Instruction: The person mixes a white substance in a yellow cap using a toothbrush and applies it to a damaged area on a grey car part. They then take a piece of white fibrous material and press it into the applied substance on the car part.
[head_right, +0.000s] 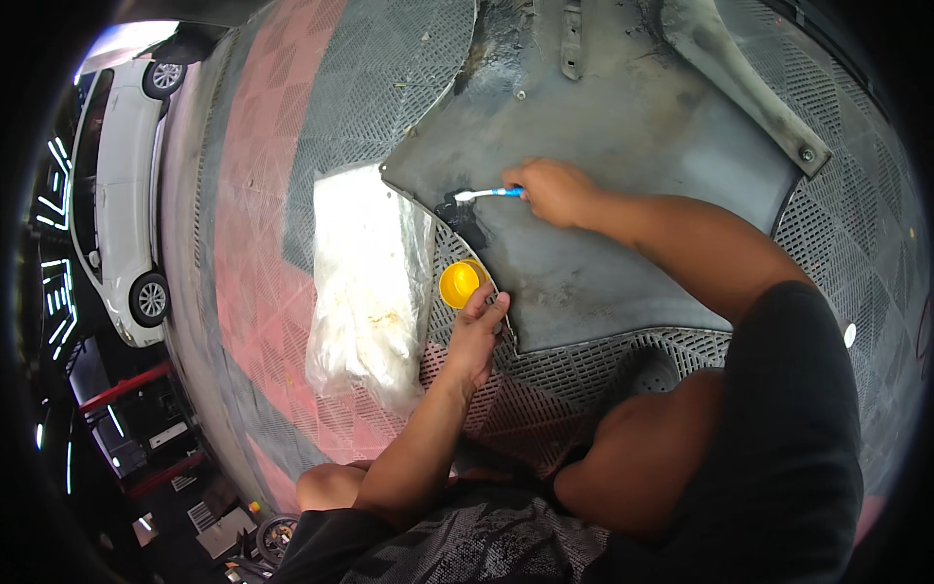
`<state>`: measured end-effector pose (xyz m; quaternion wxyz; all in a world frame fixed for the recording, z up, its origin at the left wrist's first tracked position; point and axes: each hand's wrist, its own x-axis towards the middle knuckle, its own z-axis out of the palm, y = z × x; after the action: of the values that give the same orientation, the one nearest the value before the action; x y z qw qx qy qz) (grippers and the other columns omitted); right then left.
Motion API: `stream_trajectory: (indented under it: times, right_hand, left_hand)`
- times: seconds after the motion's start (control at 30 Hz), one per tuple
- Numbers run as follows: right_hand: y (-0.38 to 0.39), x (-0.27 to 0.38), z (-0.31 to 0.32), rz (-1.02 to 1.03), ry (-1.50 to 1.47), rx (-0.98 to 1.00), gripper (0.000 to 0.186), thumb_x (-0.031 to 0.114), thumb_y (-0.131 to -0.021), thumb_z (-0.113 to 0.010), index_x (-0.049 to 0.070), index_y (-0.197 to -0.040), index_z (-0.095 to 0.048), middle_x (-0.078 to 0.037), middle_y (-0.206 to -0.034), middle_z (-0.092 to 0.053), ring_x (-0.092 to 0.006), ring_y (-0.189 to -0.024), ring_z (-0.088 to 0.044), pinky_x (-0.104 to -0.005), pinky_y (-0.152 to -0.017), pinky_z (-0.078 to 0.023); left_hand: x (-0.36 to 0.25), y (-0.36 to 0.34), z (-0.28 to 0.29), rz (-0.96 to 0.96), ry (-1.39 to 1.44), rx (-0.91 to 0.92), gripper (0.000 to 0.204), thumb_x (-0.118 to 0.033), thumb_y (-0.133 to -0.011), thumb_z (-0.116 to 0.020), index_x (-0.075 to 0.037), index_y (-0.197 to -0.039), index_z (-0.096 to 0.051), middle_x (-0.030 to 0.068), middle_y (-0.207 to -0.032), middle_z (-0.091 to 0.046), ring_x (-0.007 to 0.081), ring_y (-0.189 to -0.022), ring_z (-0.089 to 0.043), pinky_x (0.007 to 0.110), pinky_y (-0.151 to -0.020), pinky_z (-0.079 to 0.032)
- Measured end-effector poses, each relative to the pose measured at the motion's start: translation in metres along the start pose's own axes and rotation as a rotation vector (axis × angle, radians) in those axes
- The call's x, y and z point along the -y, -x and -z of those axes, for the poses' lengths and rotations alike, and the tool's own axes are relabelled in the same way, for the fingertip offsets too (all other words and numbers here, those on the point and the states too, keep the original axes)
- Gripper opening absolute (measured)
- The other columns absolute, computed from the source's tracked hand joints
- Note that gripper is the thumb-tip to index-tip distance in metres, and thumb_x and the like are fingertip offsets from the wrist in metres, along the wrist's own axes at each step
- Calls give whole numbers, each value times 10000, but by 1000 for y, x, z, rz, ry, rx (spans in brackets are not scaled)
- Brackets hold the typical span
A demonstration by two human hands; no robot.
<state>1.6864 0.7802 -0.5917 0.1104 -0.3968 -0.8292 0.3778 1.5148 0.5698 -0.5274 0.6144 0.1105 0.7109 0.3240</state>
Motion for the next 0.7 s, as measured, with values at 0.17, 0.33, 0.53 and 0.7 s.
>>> stream_trajectory:
  times: [0.17,0.33,0.53,0.7]
  right_hand:
    - [-21,1,-5,-94,-61,7,174,90,-981,-711,119,-1150,-679,-159,-1163,-713,-394,-1131,-682,-523,-907,-537]
    - [-7,16,-13,-18,18,46,222,94,-974,-715,148,-1185,-676,-158,-1132,-702,-389,-1105,-694,-528,-904,-541]
    - [-2,21,-12,15,61,9,220,95,-963,-708,166,-1169,-678,-155,-1112,-699,-414,-1084,-699,-533,-888,-550]
    - [-26,12,-6,-17,78,-28,247,92,-965,-693,176,-1197,-686,-167,-1129,-697,-421,-1088,-699,-538,-884,-554]
  left_hand:
    - [5,-8,4,3,-9,27,662,-318,-1029,-804,-42,-1570,-541,-46,-950,-575,80,-823,-502,253,-745,-417]
    - [6,-8,6,11,6,29,650,-318,-1021,-809,-90,-1568,-541,-58,-925,-584,74,-774,-521,250,-679,-403]
    - [12,-12,11,-1,-29,27,663,-304,-1015,-818,-89,-1575,-533,-53,-913,-573,70,-759,-511,243,-664,-397]
    - [4,-8,4,-5,-2,35,682,-316,-1028,-807,-4,-1568,-529,-48,-889,-539,78,-800,-479,240,-738,-404]
